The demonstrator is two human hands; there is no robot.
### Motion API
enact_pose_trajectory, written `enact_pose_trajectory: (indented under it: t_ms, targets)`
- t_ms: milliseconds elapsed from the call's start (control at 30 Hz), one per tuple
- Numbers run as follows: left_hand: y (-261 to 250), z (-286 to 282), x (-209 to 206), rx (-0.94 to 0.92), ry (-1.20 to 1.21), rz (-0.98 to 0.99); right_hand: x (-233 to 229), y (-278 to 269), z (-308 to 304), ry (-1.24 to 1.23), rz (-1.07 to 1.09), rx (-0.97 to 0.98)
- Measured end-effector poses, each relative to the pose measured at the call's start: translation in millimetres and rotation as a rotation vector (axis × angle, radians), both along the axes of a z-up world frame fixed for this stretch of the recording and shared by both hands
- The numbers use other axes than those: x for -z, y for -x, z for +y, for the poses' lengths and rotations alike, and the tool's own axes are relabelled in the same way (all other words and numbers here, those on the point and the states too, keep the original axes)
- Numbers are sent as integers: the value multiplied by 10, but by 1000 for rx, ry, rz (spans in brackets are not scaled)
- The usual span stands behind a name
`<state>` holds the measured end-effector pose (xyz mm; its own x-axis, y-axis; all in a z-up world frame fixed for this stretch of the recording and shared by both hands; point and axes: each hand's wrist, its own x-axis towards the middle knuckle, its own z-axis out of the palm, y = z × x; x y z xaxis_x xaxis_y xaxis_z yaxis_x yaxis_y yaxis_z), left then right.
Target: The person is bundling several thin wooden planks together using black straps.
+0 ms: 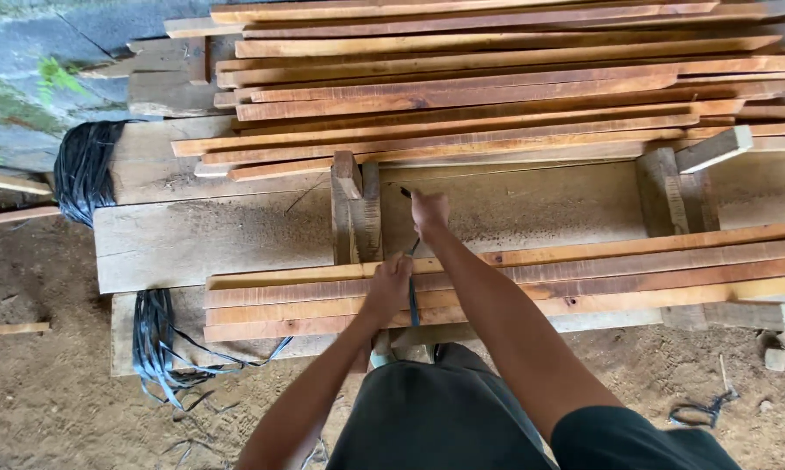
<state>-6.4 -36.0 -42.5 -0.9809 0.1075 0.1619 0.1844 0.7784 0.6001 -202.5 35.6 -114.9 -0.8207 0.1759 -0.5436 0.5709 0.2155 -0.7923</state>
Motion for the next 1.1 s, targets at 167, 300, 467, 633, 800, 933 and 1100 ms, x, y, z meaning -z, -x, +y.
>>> enact_pose_trajectory:
  t_ms: [167, 300, 467, 633, 800, 933, 1100]
  targets:
    - [339, -363, 146, -153, -676, -585, -379, -142, 503, -6, 64, -197]
    - [546, -460, 3, -174, -728, -494, -1115, -652, 809, 162, 69, -351]
    - [735, -439, 497, -417, -890, -416, -1179, -1227, 902, 104, 131, -546]
    - [658, -275, 217, -611, -625, -387, -1648, -1556, 818, -192, 393, -909]
    - [697, -306, 494, -666, -535, -304, -1457, -1563, 741, -436, 563, -1220]
    - [767, -345, 729, -635, -411, -258, -1205, -1545, 684, -573, 613, -1283]
    - [449, -154, -741, -544, -515, -446, -1176, -1490, 641, -603, 571, -1308]
